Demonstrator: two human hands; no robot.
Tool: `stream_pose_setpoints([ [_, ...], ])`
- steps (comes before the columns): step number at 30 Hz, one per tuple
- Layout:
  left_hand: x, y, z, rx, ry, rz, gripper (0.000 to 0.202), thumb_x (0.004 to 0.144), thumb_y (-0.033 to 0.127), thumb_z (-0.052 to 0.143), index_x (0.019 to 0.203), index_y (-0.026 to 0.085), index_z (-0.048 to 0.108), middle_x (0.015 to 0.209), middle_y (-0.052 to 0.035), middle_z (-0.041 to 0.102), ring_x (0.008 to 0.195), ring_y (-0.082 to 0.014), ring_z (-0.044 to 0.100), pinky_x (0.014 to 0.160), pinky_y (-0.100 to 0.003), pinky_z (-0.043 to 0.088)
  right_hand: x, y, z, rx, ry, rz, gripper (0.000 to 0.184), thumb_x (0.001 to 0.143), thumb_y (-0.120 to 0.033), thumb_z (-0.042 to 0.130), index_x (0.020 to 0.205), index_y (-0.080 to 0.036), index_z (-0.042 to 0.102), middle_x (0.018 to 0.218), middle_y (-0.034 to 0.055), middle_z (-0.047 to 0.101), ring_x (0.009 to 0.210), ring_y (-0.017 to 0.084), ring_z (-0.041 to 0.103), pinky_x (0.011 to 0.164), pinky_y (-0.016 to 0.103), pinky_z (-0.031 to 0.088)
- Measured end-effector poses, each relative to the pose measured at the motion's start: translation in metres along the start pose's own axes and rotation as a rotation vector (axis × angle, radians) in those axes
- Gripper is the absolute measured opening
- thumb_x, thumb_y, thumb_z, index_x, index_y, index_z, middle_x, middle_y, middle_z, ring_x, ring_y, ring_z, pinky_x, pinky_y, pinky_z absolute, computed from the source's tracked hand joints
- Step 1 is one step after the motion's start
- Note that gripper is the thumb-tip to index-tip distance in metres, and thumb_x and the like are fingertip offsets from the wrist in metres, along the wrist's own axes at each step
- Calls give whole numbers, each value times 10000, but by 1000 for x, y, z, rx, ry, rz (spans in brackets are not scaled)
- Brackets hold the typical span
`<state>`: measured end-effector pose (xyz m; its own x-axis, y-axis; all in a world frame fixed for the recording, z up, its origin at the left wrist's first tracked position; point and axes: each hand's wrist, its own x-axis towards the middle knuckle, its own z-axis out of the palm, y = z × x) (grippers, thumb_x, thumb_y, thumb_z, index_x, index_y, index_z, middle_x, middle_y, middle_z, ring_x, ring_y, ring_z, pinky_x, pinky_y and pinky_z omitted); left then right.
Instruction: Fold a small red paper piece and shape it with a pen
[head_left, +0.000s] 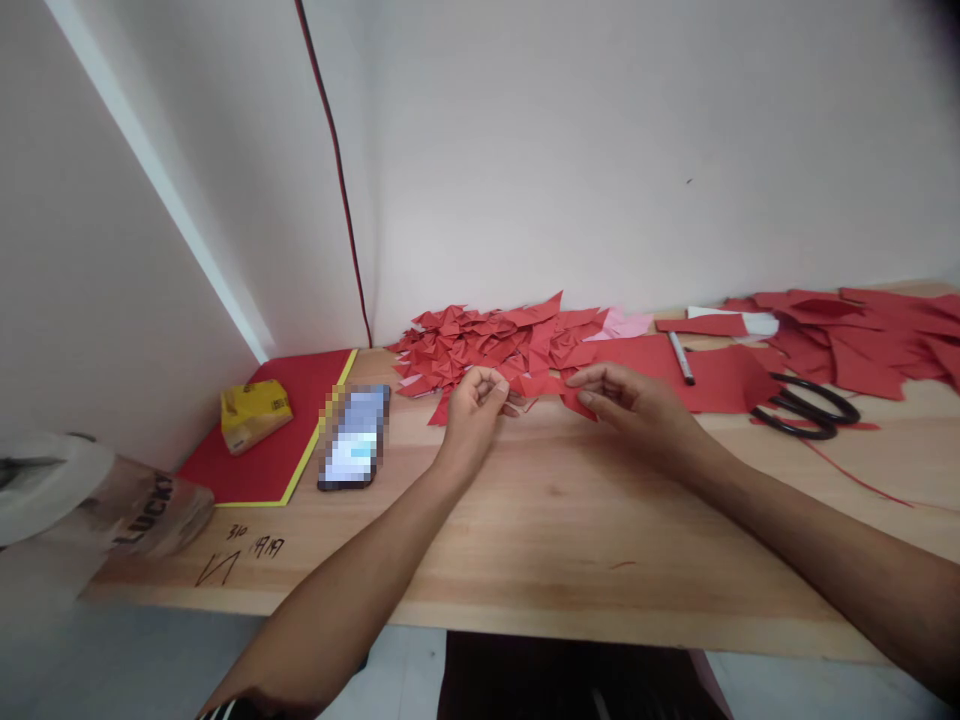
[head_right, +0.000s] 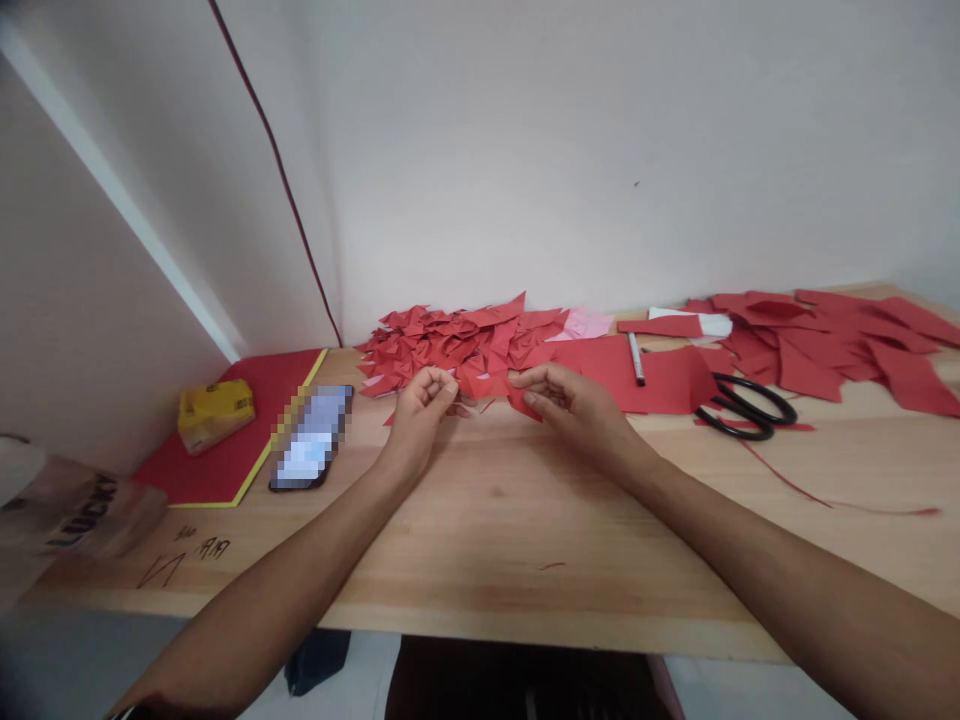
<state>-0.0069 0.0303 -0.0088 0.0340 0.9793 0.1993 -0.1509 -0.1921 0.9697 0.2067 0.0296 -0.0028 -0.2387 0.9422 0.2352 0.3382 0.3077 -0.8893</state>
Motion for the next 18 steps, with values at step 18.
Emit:
stream_pose_setpoints([
  [18,-14,6,9,1165,-89,899,211,884,177,585,1089,232,589,1109,-55,637,1113,-218,513,951,-391,397,-4,-10,6,130,-122,95,384,834,-472,628,1092,-191,665,790,22,668,635,128,557,612,282,454],
])
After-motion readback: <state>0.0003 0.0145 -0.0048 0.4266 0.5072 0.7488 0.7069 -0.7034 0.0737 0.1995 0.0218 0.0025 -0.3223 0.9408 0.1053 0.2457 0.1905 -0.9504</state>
